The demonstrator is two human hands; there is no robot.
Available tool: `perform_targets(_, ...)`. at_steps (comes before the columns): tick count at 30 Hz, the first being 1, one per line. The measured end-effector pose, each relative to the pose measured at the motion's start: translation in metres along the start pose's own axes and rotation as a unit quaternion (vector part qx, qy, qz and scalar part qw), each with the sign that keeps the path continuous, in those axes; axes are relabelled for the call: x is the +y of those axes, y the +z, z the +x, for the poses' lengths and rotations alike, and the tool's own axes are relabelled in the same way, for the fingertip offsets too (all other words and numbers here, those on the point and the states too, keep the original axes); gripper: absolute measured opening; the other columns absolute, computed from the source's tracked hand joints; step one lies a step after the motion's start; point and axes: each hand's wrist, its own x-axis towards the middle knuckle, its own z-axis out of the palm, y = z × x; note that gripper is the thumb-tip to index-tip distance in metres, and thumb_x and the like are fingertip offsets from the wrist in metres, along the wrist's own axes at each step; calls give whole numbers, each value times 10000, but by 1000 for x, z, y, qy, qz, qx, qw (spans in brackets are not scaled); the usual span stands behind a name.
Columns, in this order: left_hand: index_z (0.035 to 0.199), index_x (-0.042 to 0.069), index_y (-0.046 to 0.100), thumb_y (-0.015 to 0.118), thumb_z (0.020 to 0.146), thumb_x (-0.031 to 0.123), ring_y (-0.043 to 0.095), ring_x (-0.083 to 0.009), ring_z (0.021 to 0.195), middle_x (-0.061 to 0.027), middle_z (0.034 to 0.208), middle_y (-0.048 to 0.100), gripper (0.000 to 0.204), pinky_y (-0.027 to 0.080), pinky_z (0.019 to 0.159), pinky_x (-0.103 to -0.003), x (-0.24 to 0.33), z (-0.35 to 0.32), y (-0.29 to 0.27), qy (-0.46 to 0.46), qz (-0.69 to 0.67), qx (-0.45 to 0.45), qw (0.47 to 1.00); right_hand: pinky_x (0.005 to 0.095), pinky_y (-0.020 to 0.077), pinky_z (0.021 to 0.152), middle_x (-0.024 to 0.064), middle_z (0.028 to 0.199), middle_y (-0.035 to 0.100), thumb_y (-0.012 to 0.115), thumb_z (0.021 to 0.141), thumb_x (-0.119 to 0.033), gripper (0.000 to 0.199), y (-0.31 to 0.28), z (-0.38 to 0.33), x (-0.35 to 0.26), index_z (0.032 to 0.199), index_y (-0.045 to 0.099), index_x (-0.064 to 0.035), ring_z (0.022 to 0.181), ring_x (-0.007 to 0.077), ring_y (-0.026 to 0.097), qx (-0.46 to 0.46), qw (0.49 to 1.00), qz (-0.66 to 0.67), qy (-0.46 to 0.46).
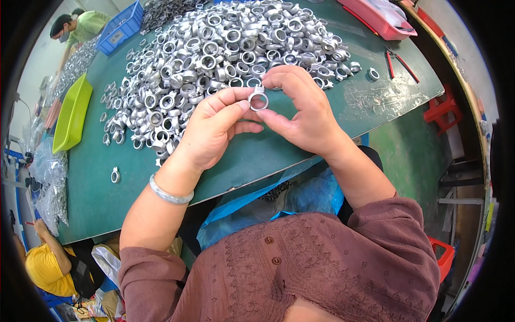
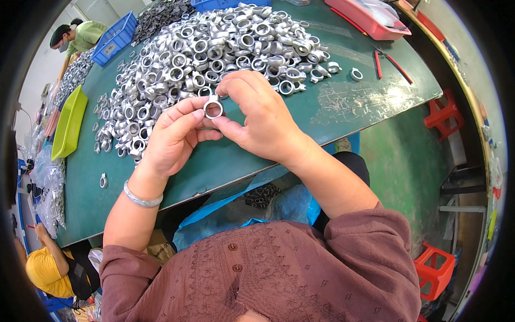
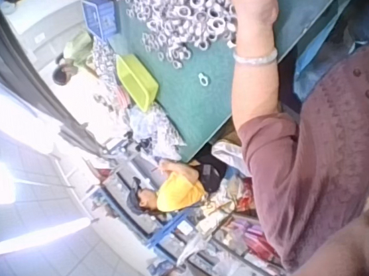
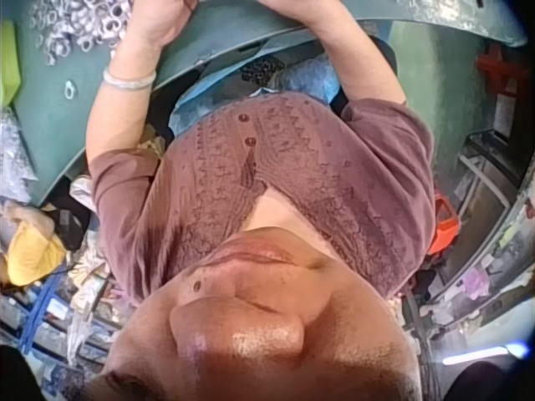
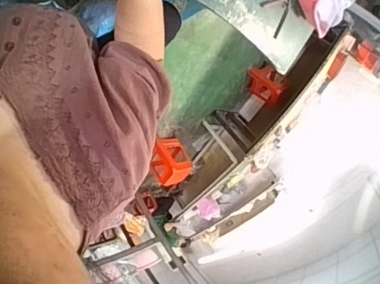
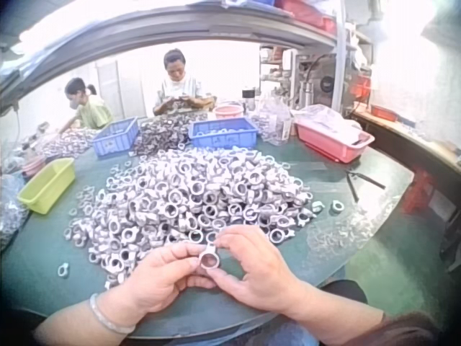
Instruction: The person picks up metal ring-like components from a pile, rotates them by hand to check for defects, and uses pliers to press a smaller pin or attachment into the side of the ring.
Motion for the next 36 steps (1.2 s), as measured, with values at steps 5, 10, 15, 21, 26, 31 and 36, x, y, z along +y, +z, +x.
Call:
perform_targets(5,1117,-6,533,452,899,89,602,-167,872,-85,1007,596,251,508,756,-299,0,0,0,18,38,8,999,349,446,718,102,884,572,697,654,-75,318,0,-3,-1,930,544,-37,830,278,553,-19,999,26,40)
perform_targets(10,1110,-4,537,463,905,102,602,-164,868,-85,1002,598,242,508,760,-294,-1,-1,1,24,45,12,999,347,451,715,100,879,580,691,667,-71,322,-1,-4,-2,955,550,-37,822,275,563,-16,997,44,56)
perform_targets(15,1090,2,544,501,893,88,601,-164,866,-86,994,601,219,506,777,-296,-2,1,-1,21,53,16,998,347,454,720,99,883,585,685,662,-47,345,-2,-4,-2,980,550,-44,831,269,568,-26,997,47,55)
perform_targets(21,995,5,597,598,813,5,579,-132,846,-63,959,605,183,473,766,-249,-6,1,2,111,155,29,981,344,464,730,96,892,589,673,653,3,417,-1,-5,0,1042,535,-55,839,255,582,-26,994,76,73)
perform_targets(26,883,4,638,631,767,-28,558,-131,905,-75,1052,562,121,462,790,-252,-6,1,2,138,211,27,967,334,476,723,97,897,588,669,656,17,436,-2,-5,1,1064,532,-55,833,247,591,-31,993,87,78)
perform_targets(31,884,-3,633,628,761,-38,565,-130,895,-78,1047,554,127,474,789,-252,-6,-1,5,153,232,17,961,324,478,725,96,895,587,671,663,8,411,-12,-1,6,1049,543,-48,826,240,590,-40,993,75,77)
perform_targets(36,879,-9,628,626,753,-49,565,-120,891,-83,1046,547,132,483,785,-240,-4,-2,7,180,281,-1,943,313,477,710,94,882,593,659,686,-5,334,-24,4,10,1005,567,-36,804,222,591,-51,994,48,78)
